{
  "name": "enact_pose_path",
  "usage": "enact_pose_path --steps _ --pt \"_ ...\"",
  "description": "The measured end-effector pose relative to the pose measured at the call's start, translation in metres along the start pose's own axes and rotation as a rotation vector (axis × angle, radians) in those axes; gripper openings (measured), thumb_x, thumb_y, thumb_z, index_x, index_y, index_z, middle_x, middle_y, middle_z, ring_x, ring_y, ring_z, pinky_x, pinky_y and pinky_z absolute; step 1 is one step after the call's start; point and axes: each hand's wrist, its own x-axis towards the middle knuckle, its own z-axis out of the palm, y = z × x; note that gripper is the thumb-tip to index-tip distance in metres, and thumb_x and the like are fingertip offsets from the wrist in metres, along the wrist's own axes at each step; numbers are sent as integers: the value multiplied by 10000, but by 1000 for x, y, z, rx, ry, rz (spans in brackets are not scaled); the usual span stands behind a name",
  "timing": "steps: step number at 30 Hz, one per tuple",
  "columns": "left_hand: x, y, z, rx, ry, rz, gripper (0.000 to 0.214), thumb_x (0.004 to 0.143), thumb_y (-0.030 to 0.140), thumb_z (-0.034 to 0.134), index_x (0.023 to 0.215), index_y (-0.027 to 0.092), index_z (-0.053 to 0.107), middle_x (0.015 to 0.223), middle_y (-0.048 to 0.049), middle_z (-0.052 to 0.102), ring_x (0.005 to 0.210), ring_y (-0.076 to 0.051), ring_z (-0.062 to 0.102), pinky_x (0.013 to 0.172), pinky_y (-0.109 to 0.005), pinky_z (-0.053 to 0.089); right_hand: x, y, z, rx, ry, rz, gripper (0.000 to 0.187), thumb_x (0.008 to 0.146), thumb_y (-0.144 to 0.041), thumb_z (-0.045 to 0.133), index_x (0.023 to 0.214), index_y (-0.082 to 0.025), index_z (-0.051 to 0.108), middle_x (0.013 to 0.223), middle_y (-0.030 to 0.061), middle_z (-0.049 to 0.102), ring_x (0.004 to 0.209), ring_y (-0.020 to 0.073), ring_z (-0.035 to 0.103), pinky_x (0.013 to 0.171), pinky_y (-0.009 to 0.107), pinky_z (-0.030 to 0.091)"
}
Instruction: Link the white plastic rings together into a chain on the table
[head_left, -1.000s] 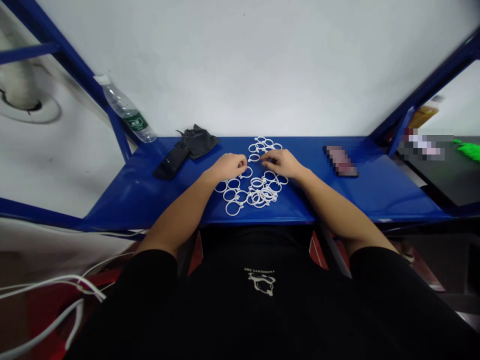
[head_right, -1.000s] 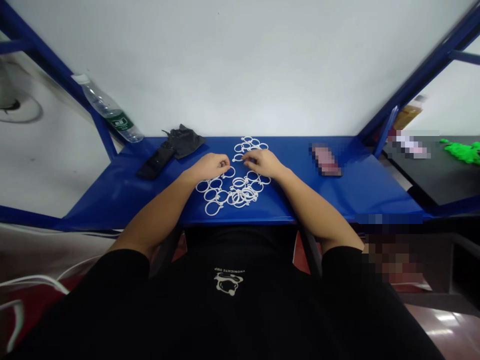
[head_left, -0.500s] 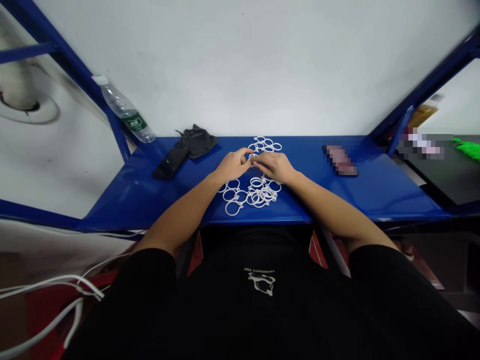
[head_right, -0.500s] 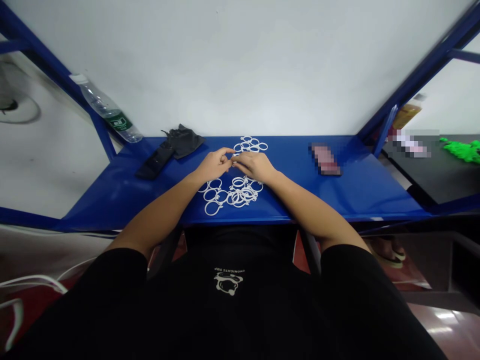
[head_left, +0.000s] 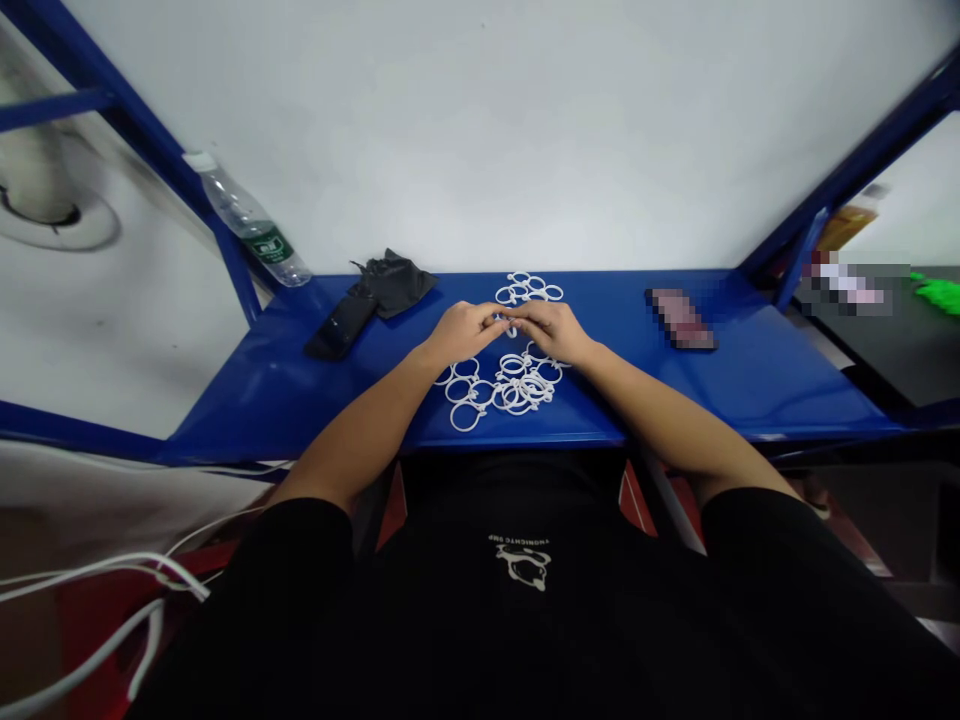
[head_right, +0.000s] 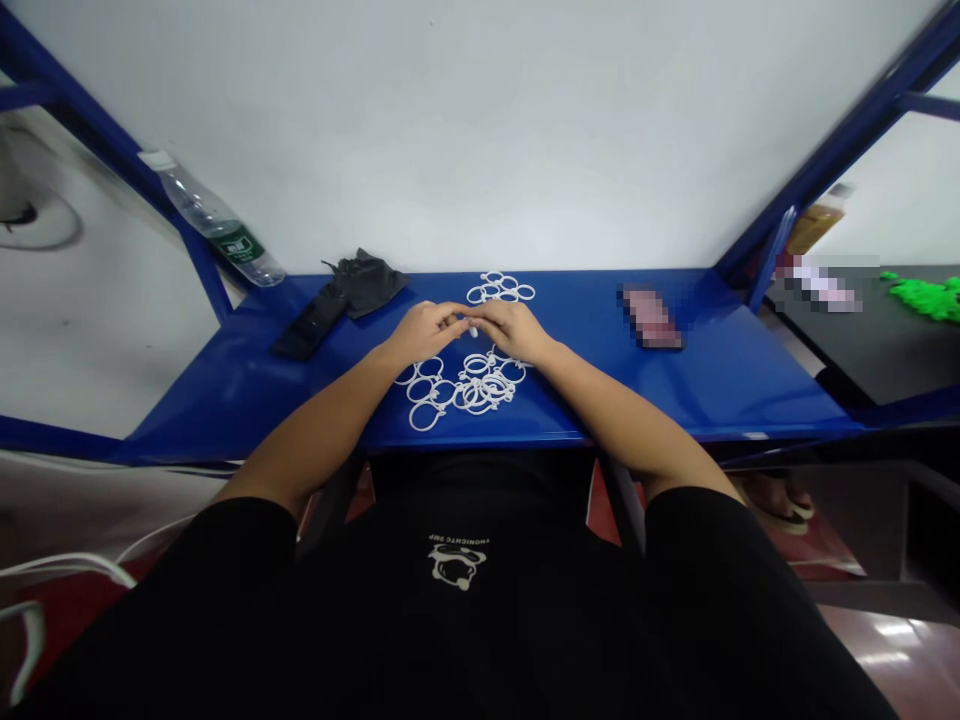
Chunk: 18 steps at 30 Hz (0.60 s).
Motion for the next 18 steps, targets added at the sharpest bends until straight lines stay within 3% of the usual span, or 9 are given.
enact_pose_path --steps 7,14,18 --pt "0 8 -3 49 -33 25 331 1118 379 634 1252 209 884 821 -46 831 754 -192 764 781 -329 549 0 -6 8 61 47 82 442 1204 -558 509 1139 -228 796 984 80 825 902 229 738 875 373 594" --pt "3 4 -2 3 53 -130 413 1077 358 747 1464 223 800 995 -53 864 839 -191 750 839 -326 566 1 7 -3 -165 34 106 357 1189 -412 529 1296 -247 827 1179 136 835 1088 299 756 978 449 613" --pt "2 4 -1 26 -74 -106 304 1041 358 810 1314 242 871 1019 -62 845 849 -194 724 866 -343 570 -4 25 -11 -262 38 200 333 1130 -353 624 1363 -236 832 1312 160 800 1145 320 745 975 454 629"
